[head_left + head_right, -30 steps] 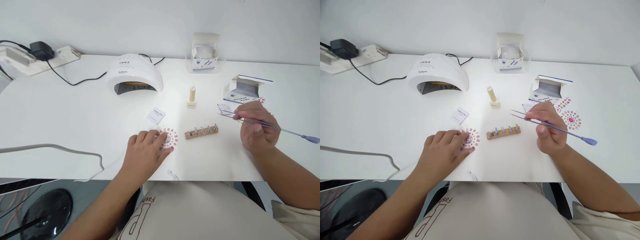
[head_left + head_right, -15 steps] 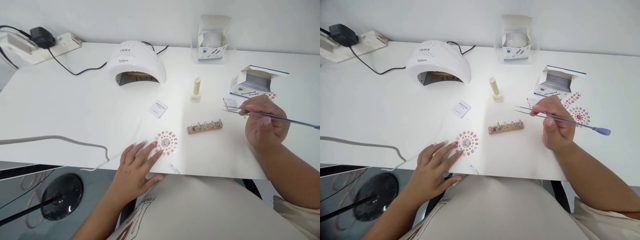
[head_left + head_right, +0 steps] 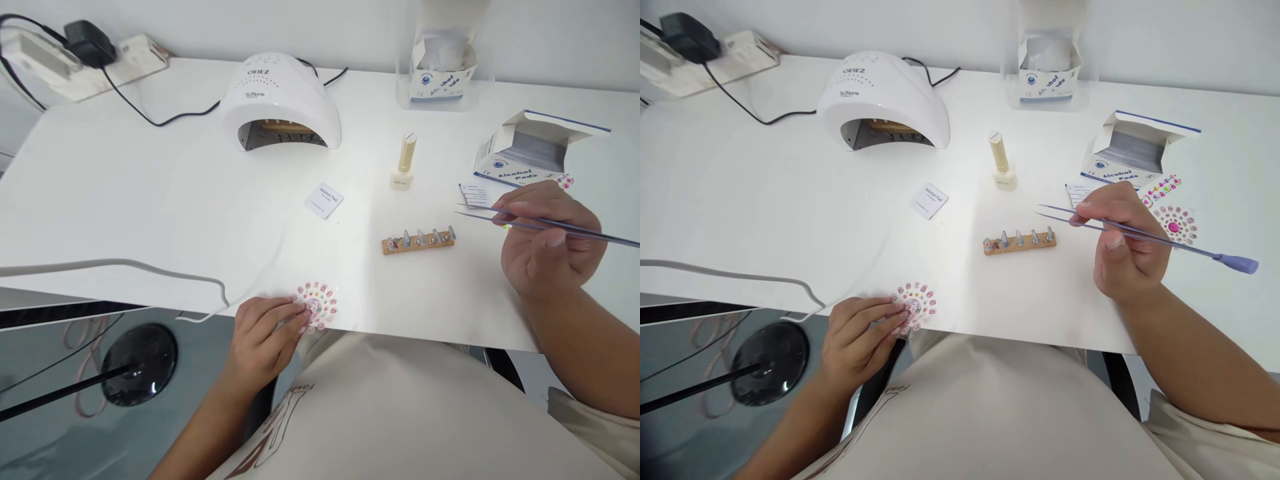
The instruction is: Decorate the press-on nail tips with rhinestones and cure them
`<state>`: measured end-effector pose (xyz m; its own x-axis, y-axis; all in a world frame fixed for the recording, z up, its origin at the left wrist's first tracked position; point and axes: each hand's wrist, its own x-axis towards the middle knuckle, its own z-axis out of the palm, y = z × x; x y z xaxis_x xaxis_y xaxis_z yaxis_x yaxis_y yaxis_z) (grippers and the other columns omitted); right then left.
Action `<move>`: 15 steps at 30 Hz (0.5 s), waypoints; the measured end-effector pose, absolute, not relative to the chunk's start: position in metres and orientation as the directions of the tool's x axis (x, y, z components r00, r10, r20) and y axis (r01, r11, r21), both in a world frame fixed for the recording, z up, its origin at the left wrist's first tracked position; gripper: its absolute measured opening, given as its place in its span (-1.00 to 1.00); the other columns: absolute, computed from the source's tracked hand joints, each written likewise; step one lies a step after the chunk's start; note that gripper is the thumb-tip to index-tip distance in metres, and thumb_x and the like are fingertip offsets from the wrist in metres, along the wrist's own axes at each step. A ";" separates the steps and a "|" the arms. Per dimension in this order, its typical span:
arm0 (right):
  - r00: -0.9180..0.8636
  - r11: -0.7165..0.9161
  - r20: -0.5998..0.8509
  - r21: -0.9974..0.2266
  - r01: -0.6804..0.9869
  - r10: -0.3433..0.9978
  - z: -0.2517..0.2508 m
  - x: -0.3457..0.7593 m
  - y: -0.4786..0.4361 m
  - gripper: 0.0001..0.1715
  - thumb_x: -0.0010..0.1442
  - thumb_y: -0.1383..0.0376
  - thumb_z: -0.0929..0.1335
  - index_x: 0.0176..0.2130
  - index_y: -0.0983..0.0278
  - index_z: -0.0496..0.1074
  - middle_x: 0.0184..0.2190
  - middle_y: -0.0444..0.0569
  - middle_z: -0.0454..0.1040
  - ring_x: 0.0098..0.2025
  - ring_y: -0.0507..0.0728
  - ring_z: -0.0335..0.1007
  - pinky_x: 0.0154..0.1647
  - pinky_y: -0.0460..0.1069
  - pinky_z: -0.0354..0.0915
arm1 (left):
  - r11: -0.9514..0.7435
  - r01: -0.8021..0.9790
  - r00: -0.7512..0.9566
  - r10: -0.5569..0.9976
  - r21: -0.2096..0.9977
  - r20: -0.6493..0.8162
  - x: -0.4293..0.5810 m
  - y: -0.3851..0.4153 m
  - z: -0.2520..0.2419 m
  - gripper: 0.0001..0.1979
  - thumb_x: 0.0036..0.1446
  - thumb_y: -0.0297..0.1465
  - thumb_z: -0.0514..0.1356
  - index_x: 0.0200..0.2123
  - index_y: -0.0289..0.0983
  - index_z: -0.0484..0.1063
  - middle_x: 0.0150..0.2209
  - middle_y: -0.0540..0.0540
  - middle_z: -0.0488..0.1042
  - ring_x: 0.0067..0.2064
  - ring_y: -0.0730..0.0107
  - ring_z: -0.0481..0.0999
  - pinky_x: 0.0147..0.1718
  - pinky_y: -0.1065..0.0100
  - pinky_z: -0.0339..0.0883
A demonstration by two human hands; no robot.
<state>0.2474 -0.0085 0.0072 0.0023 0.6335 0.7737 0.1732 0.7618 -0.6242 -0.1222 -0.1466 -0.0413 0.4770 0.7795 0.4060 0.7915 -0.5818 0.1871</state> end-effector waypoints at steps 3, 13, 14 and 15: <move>-0.007 0.762 0.774 -0.621 0.186 0.633 0.006 0.247 -0.010 -0.71 0.22 0.13 0.32 -0.22 0.18 0.59 -0.52 0.04 0.43 -0.44 0.18 0.40 -0.47 0.14 0.31 | -0.527 0.785 0.382 0.825 0.324 0.417 -0.119 -0.146 -0.042 -0.70 0.09 -0.53 0.21 -0.12 -0.08 0.43 -0.21 -0.08 0.56 -0.17 0.18 0.54 -0.20 0.09 0.41; 0.010 0.653 0.654 -0.757 0.017 0.757 0.001 0.247 -0.008 -0.75 0.20 0.15 0.36 -0.20 0.15 0.60 -0.44 0.04 0.48 -0.39 0.15 0.43 -0.44 0.10 0.35 | -0.520 0.760 0.285 0.806 0.389 0.520 -0.091 -0.106 -0.004 -0.63 0.11 -0.58 0.15 -0.09 -0.06 0.49 -0.22 -0.10 0.33 -0.22 0.32 0.41 -0.36 0.30 0.37; -0.007 0.620 0.621 -0.784 -0.040 0.784 0.002 0.247 -0.009 -0.74 0.21 0.14 0.34 -0.19 0.15 0.59 -0.43 0.02 0.49 -0.38 0.15 0.44 -0.43 0.10 0.36 | -0.572 0.749 0.340 0.765 0.335 0.547 -0.084 -0.098 0.002 -0.65 0.11 -0.60 0.15 -0.12 -0.08 0.50 -0.24 -0.09 0.32 -0.26 0.36 0.40 -0.38 0.33 0.36; -0.031 0.585 0.591 -0.803 -0.110 0.806 0.003 0.247 -0.009 -0.71 0.23 0.13 0.32 -0.18 0.16 0.59 -0.43 0.01 0.50 -0.37 0.15 0.46 -0.41 0.10 0.38 | -0.627 0.734 0.375 0.695 0.261 0.614 -0.078 -0.091 0.007 -0.68 0.09 -0.60 0.18 -0.16 -0.11 0.50 -0.27 -0.07 0.33 -0.30 0.39 0.39 -0.40 0.35 0.34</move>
